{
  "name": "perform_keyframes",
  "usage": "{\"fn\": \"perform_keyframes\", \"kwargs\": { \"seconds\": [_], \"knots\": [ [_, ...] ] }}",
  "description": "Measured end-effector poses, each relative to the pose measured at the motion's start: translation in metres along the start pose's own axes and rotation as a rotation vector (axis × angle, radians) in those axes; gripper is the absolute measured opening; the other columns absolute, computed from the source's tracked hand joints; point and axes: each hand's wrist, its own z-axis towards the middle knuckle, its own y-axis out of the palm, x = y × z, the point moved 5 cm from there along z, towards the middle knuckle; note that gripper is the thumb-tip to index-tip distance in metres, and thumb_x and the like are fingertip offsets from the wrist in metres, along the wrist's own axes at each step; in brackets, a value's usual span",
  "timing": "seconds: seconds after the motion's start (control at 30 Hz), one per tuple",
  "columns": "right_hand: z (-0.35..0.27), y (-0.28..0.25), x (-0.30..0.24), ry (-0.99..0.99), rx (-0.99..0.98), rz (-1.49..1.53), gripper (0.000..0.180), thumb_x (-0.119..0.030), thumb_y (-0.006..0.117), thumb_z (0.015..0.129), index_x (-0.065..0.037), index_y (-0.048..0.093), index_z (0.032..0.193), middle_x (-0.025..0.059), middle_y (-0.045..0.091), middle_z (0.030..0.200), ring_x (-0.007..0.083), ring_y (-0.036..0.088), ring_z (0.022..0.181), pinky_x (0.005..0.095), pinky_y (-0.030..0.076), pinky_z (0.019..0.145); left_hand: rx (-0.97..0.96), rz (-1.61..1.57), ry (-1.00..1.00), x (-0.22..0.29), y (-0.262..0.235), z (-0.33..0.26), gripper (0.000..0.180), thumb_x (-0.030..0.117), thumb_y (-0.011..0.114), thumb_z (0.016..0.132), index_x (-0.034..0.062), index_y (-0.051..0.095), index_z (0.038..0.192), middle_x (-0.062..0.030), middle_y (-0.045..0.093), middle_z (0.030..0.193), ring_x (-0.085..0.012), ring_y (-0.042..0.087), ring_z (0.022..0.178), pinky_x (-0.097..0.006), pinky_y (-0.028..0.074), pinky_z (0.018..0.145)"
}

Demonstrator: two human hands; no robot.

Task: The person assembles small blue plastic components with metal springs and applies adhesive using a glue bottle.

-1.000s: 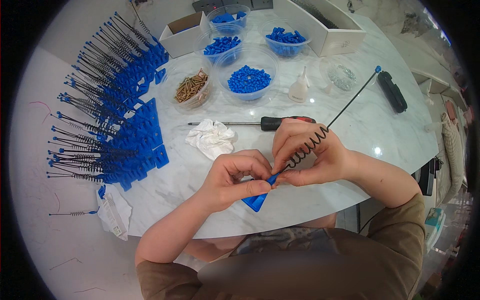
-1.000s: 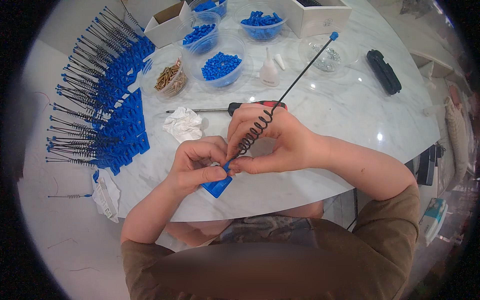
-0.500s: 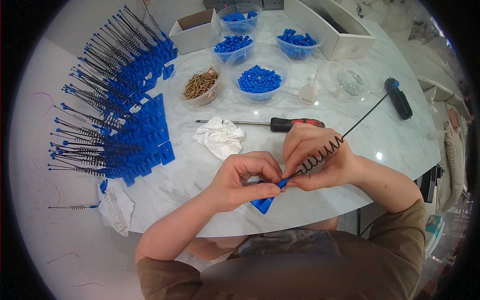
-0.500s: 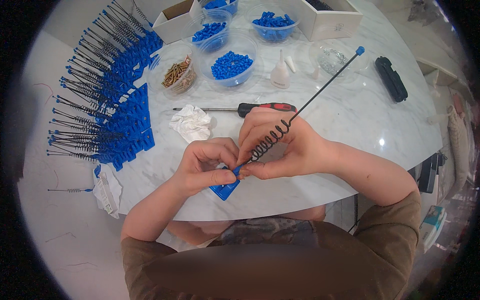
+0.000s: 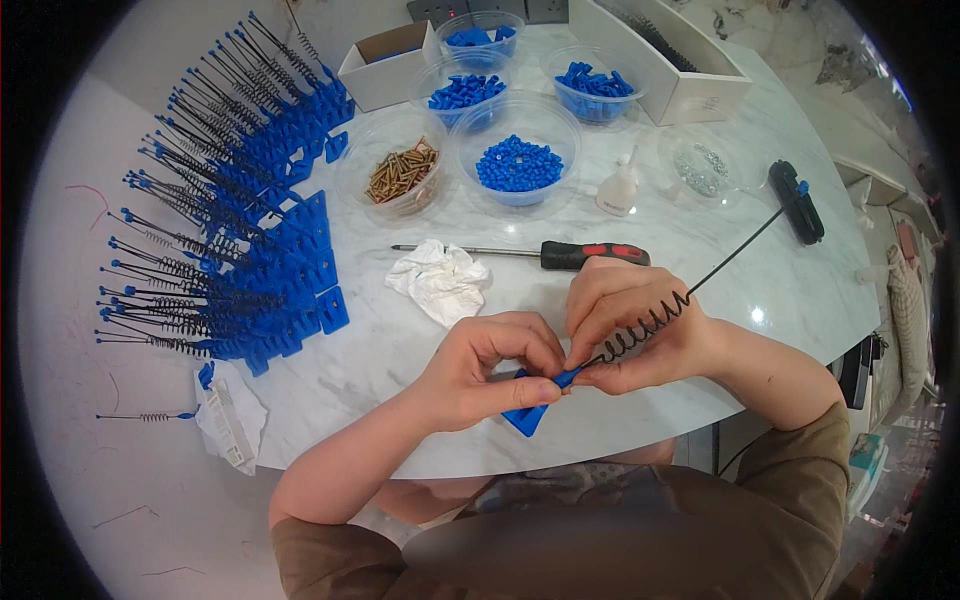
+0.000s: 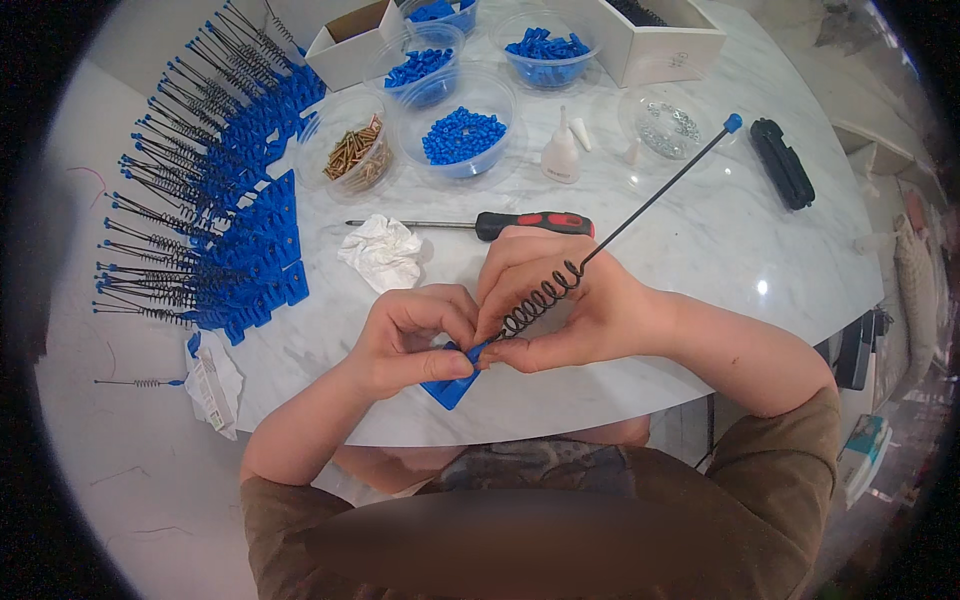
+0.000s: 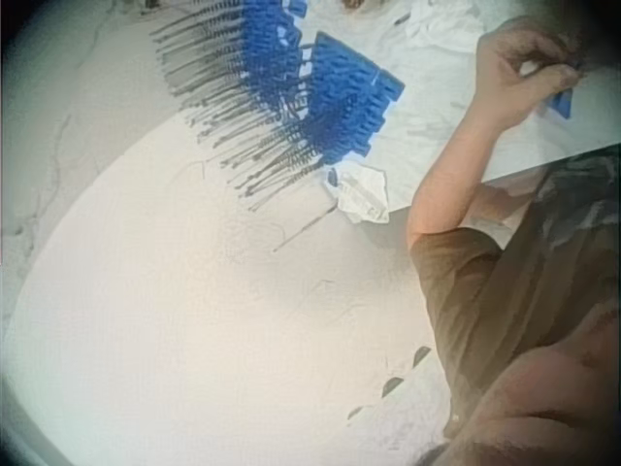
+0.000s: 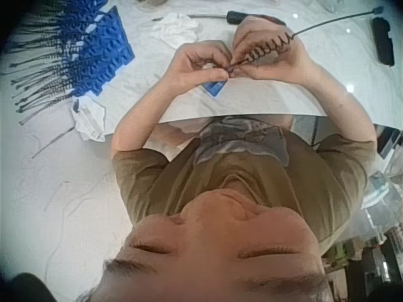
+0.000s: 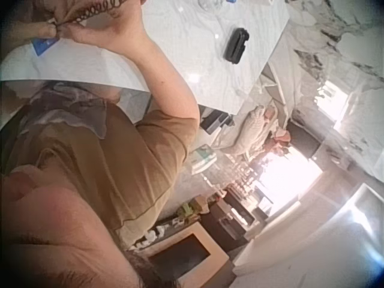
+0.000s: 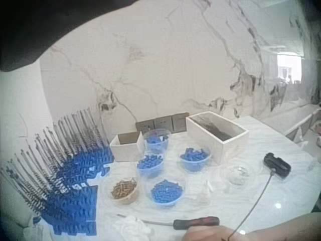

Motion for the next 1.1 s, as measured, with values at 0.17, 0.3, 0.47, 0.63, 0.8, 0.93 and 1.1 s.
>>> {"fn": "perform_keyframes", "kwargs": {
  "seconds": [0.17, 0.3, 0.47, 0.63, 0.8, 0.93, 1.1],
  "knots": [
    [-0.0003, 0.0006, -0.0003, -0.008, -0.021, -0.002, 0.017, -0.004, 0.078, 0.066, -0.007, 0.069, 0.080, 0.0036, 0.063, 0.085, 0.0181, 0.056, 0.078, 0.0289, 0.043, 0.068, -0.003, 0.010, -0.003, 0.0013, 0.0009, -0.0001, 0.011, 0.010, 0.071, 0.078, -0.0001, 0.067, 0.082, -0.0072, 0.062, 0.085, -0.0148, 0.058, 0.082, -0.027, 0.043, 0.075],
    [-0.0010, 0.0008, 0.0002, 0.008, -0.010, -0.005, 0.018, -0.004, 0.081, 0.061, -0.008, 0.070, 0.076, 0.0029, 0.062, 0.083, 0.0179, 0.057, 0.078, 0.0301, 0.044, 0.068, -0.007, 0.012, -0.004, 0.0012, 0.0014, 0.0003, 0.011, 0.010, 0.071, 0.078, 0.0002, 0.067, 0.082, -0.0072, 0.062, 0.085, -0.0152, 0.058, 0.083, -0.027, 0.043, 0.076],
    [-0.0016, 0.0010, 0.0004, -0.011, -0.016, -0.009, 0.019, -0.004, 0.082, 0.060, -0.008, 0.071, 0.076, 0.0026, 0.062, 0.083, 0.0181, 0.057, 0.078, 0.0298, 0.044, 0.068, -0.017, 0.032, 0.006, 0.0021, 0.0018, 0.0006, 0.012, 0.011, 0.072, 0.078, 0.0005, 0.067, 0.082, -0.0073, 0.062, 0.085, -0.0156, 0.058, 0.083, -0.028, 0.043, 0.076],
    [-0.0012, 0.0009, -0.0007, -0.018, -0.051, 0.004, 0.018, -0.005, 0.079, 0.066, -0.008, 0.069, 0.082, 0.0029, 0.063, 0.087, 0.0177, 0.056, 0.080, 0.0301, 0.042, 0.073, -0.012, 0.035, -0.012, 0.0027, 0.0019, 0.0007, 0.012, 0.011, 0.072, 0.078, 0.0007, 0.067, 0.081, -0.0071, 0.062, 0.085, -0.0157, 0.058, 0.083, -0.028, 0.043, 0.076],
    [-0.0015, 0.0012, -0.0012, -0.033, -0.058, -0.011, 0.019, -0.005, 0.079, 0.066, -0.008, 0.069, 0.082, 0.0028, 0.064, 0.087, 0.0176, 0.057, 0.079, 0.0303, 0.042, 0.073, -0.020, 0.041, -0.006, 0.0028, 0.0017, 0.0010, 0.012, 0.011, 0.072, 0.078, 0.0005, 0.067, 0.081, -0.0071, 0.062, 0.085, -0.0156, 0.058, 0.083, -0.027, 0.042, 0.076],
    [-0.0020, 0.0018, -0.0006, -0.036, -0.057, -0.010, 0.019, -0.005, 0.079, 0.066, -0.007, 0.068, 0.082, 0.0025, 0.064, 0.087, 0.0176, 0.057, 0.079, 0.0305, 0.043, 0.073, -0.021, 0.045, -0.013, 0.0032, 0.0019, 0.0009, 0.012, 0.010, 0.072, 0.077, 0.0003, 0.066, 0.081, -0.0072, 0.062, 0.085, -0.0157, 0.058, 0.083, -0.027, 0.042, 0.076],
    [-0.0025, 0.0018, -0.0012, -0.034, -0.054, -0.014, 0.020, -0.005, 0.079, 0.066, -0.007, 0.068, 0.082, 0.0024, 0.063, 0.087, 0.0176, 0.057, 0.079, 0.0308, 0.043, 0.072, -0.025, 0.052, -0.010, 0.0039, 0.0020, 0.0011, 0.012, 0.010, 0.072, 0.077, 0.0002, 0.066, 0.080, -0.0073, 0.062, 0.085, -0.0159, 0.057, 0.083, -0.028, 0.042, 0.076]
  ]
}}
